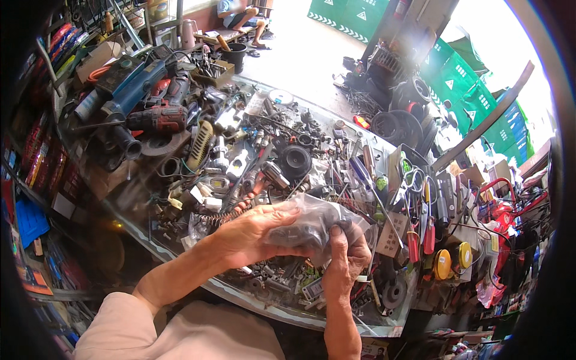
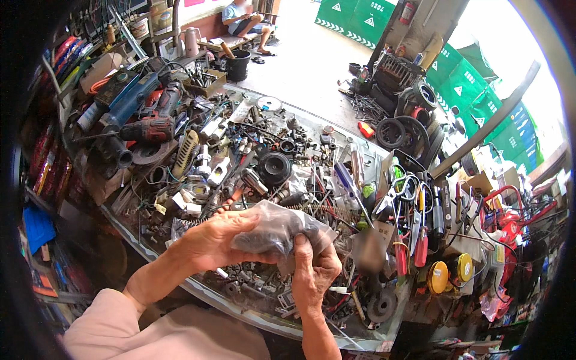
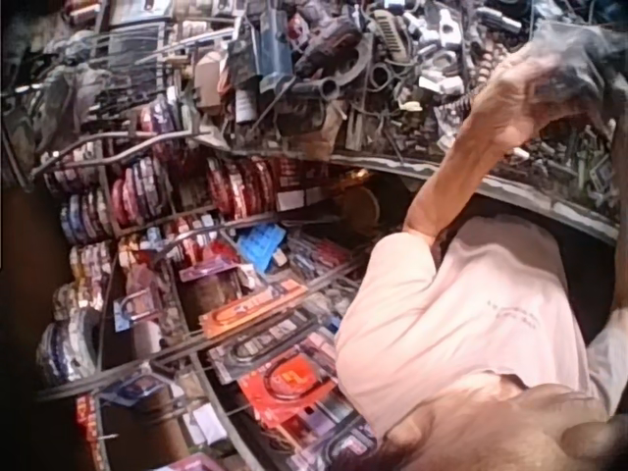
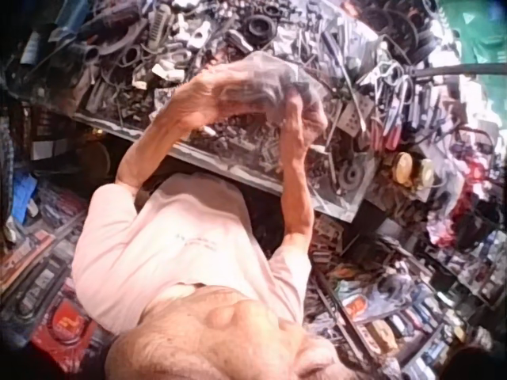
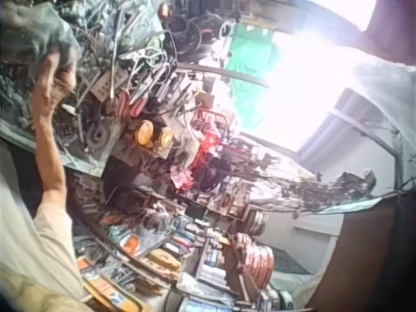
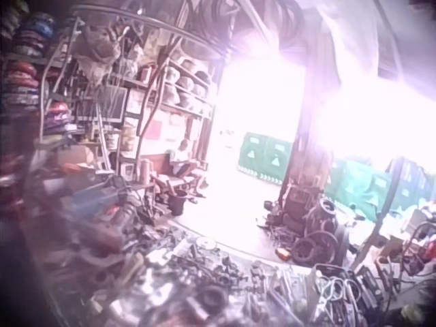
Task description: The person uses a wrench to tighten a bolt on a small mechanical component held in their left hand. They then place the component into a small plastic bag and seal it. The person is working at a cluttered workbench in a workshop environment.
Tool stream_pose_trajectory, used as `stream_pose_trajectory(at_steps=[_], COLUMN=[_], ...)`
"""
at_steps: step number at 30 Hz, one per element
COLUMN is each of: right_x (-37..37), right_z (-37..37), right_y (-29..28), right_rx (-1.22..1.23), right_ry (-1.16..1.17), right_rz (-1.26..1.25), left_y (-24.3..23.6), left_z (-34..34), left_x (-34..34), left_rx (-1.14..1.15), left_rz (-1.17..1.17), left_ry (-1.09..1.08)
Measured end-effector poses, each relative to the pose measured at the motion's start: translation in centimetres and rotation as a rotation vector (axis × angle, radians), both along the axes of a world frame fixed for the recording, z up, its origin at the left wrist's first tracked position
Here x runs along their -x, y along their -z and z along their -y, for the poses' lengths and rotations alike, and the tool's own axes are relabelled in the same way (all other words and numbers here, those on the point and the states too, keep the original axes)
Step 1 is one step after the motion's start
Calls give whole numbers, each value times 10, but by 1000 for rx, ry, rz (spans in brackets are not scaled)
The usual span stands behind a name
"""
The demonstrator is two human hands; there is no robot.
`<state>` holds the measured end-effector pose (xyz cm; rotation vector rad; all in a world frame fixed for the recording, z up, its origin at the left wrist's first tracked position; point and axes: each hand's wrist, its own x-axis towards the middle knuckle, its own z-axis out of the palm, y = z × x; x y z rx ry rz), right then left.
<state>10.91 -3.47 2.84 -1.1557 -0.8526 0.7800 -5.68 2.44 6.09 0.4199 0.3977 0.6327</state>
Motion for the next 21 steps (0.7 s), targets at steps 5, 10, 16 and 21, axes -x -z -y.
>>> stream_pose_trajectory(at_steps=[5,10,16,21], right_x=[5,1,-1,-1], right_z=[-5,-4,-4,-2], right_y=[-3,-6,-1,-4], right_rx=[-57,-16,-31,-39], right_ry=[17,-16,-32,-38], right_rz=[-5,-64,-171,-159], left_y=[5,14,13,18], left_z=[2,1,3,3], left_x=[10,9,10,12], left_rx=[-158,-158,-207,-251], left_rz=[-20,-11,-1,-24], left_ry=[-73,-109,-196,-233])
